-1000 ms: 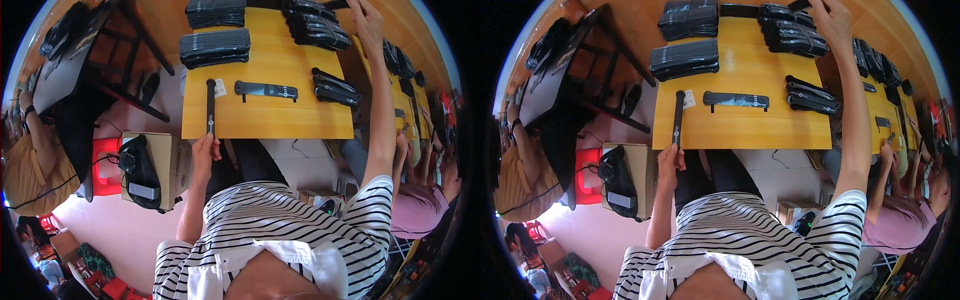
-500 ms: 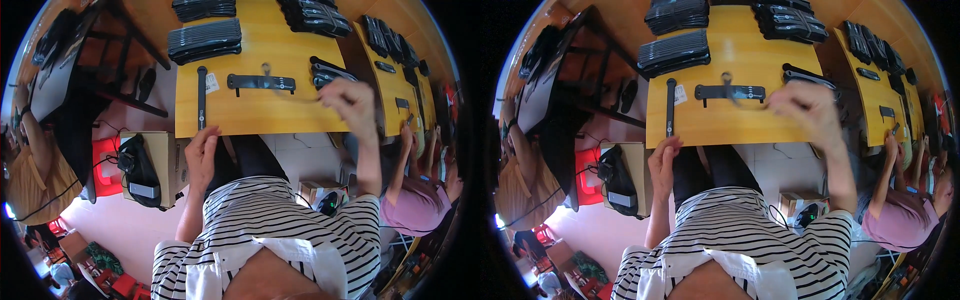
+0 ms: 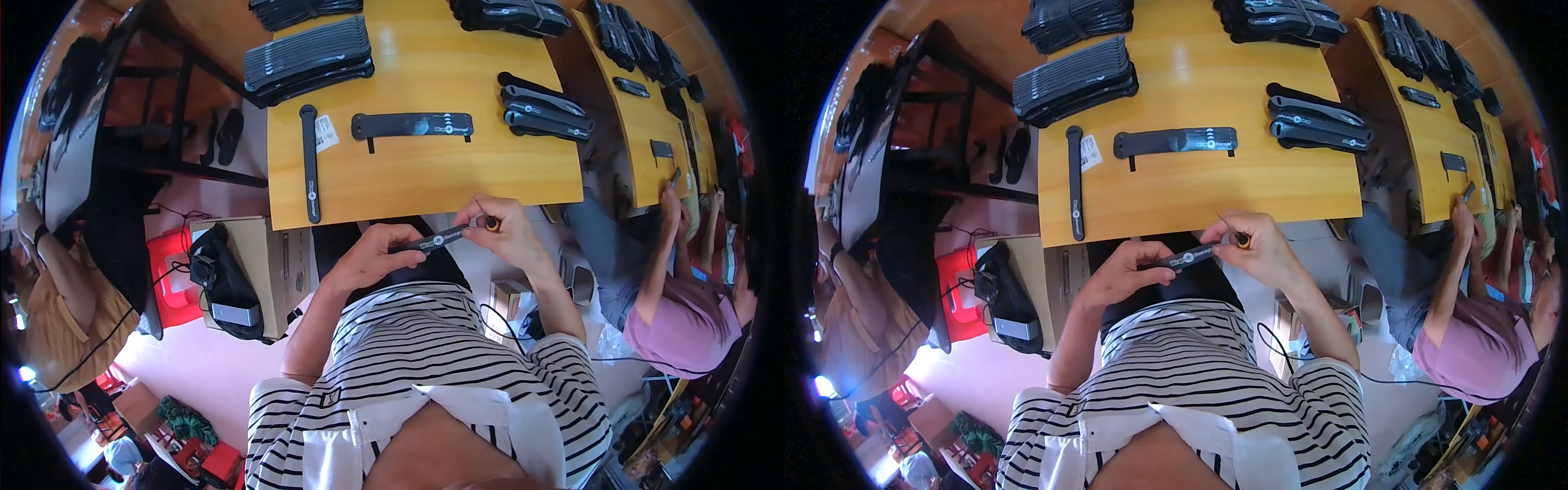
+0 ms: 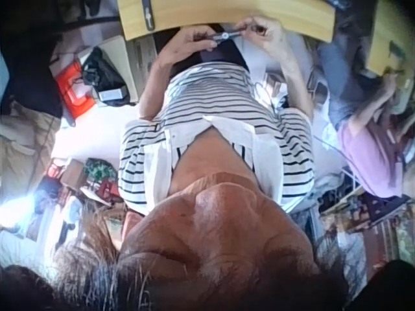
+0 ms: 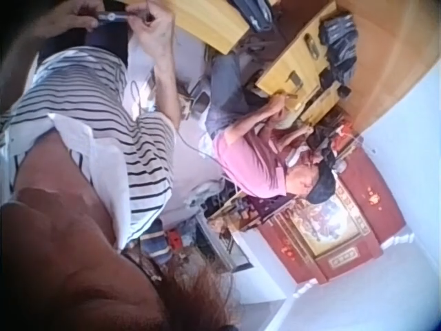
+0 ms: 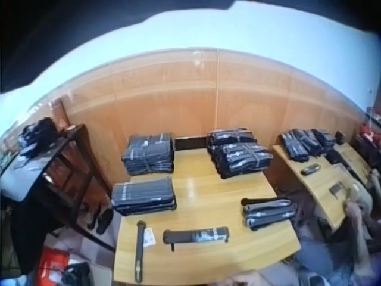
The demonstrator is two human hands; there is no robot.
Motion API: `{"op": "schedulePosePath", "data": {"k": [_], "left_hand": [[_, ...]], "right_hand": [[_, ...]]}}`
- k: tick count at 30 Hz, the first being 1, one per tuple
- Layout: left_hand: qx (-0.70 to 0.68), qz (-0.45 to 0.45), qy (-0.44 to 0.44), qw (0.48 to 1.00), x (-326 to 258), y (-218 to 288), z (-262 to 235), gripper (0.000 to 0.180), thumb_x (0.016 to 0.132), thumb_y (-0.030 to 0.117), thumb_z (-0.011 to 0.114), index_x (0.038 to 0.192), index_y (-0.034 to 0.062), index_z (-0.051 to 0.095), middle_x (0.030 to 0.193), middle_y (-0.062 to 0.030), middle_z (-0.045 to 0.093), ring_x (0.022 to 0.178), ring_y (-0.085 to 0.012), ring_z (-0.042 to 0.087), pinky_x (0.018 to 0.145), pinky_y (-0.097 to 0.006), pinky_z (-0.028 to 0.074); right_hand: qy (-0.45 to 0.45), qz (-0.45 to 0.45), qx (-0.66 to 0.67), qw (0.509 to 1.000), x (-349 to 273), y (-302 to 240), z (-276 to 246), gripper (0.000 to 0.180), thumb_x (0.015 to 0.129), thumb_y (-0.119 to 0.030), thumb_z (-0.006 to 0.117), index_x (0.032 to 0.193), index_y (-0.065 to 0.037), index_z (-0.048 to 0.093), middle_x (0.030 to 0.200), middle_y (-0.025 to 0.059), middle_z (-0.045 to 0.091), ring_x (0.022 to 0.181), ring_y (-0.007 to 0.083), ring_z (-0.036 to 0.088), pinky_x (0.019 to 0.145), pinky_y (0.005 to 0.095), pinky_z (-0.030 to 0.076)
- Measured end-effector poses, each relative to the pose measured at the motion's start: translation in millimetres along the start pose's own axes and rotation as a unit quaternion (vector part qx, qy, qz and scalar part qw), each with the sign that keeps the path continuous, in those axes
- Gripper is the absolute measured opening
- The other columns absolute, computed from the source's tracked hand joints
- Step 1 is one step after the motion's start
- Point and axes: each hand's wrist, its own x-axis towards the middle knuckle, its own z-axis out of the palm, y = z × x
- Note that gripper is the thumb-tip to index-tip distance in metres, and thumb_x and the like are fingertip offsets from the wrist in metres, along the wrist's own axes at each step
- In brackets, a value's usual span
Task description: Assembling leather or synthetic straps by attaching hardware and folding edges at a workshop station.
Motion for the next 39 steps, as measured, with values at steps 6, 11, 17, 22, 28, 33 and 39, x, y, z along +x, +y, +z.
{"op": "schedulePosePath", "data": {"k": [6, 11, 17, 22, 28, 33, 39], "left_hand": [[0.189, -0.011, 0.029, 0.981, -10.3, -10.7, -37.4, 0.014, 0.081, 0.01, 0.057, 0.085, -0.0035, 0.059, 0.065, -0.0045, 0.056, 0.063, -0.0106, 0.051, 0.061, -0.023, 0.041], [0.089, -0.032, 0.108, 0.99, -7.1, -10.7, -62.8, 0.014, 0.083, 0.008, 0.058, 0.088, -0.0048, 0.06, 0.069, -0.0023, 0.058, 0.065, -0.0078, 0.053, 0.062, -0.021, 0.043], [0.064, 0.052, 0.275, 0.958, 31.5, -1.9, -70.6, 0.014, 0.083, 0.011, 0.06, 0.085, -0.0026, 0.062, 0.064, -0.0004, 0.056, 0.058, -0.0052, 0.05, 0.053, -0.019, 0.042], [0.003, 0.092, 0.345, 0.934, 58.9, -1.5, -78.9, 0.014, 0.083, 0.013, 0.061, 0.083, -0.0017, 0.062, 0.064, -0.0003, 0.056, 0.055, -0.005, 0.049, 0.051, -0.019, 0.04], [0.042, 0.119, 0.402, 0.907, 76.6, -11.0, -86.8, 0.012, 0.081, 0.01, 0.063, 0.084, -0.0018, 0.061, 0.064, -0.0003, 0.056, 0.053, -0.0046, 0.048, 0.048, -0.018, 0.038], [0.065, 0.11, 0.42, 0.899, 82.8, -12.6, -87.7, 0.015, 0.081, 0.012, 0.062, 0.085, -0.0029, 0.061, 0.064, -0.0006, 0.057, 0.051, -0.0048, 0.048, 0.046, -0.018, 0.037], [0.13, 0.102, 0.453, 0.876, 89.2, -14.7, -89.0, 0.017, 0.08, 0.012, 0.063, 0.083, -0.0053, 0.06, 0.064, -0.0024, 0.057, 0.051, -0.006, 0.048, 0.046, -0.02, 0.038]], "right_hand": [[0.083, 0.126, 0.046, 0.988, 3.2, 45.7, -7.3, 0.013, 0.073, 0.003, 0.059, 0.084, 0.002, 0.064, 0.068, -0.0027, 0.054, 0.059, 0.003, 0.045, 0.052, 0.0182, 0.034], [0.122, 0.101, 0.066, 0.985, 11.5, 66.3, -21.4, 0.012, 0.075, 0.001, 0.06, 0.086, 0.0, 0.064, 0.06, -0.0017, 0.053, 0.044, 0.0006, 0.038, 0.04, 0.016, 0.027], [0.235, 0.112, 0.12, 0.958, 42.8, 64.2, -36.9, 0.007, 0.075, -0.003, 0.062, 0.081, 0.0, 0.064, 0.056, -0.0039, 0.049, 0.042, 0.0013, 0.035, 0.038, 0.0178, 0.024], [0.289, 0.082, 0.103, 0.948, 70.9, 61.3, -42.6, 0.006, 0.074, -0.003, 0.063, 0.079, -0.001, 0.065, 0.058, -0.0048, 0.049, 0.047, 0.0015, 0.037, 0.041, 0.0182, 0.025], [0.338, -0.018, 0.043, 0.94, 95.5, 98.0, -47.3, 0.008, 0.072, -0.001, 0.065, 0.08, 0.001, 0.066, 0.061, -0.005, 0.052, 0.054, 0.0034, 0.042, 0.048, 0.0189, 0.032], [0.367, 0.003, -0.002, 0.93, 103.0, 105.7, -46.0, 0.009, 0.071, 0.001, 0.065, 0.08, 0.001, 0.065, 0.059, -0.0028, 0.052, 0.055, 0.0047, 0.045, 0.051, 0.02, 0.036], [0.372, -0.022, -0.017, 0.928, 105.6, 105.9, -44.7, 0.011, 0.07, 0.002, 0.064, 0.081, 0.001, 0.063, 0.061, -0.0004, 0.054, 0.056, 0.006, 0.048, 0.052, 0.0208, 0.038]]}}
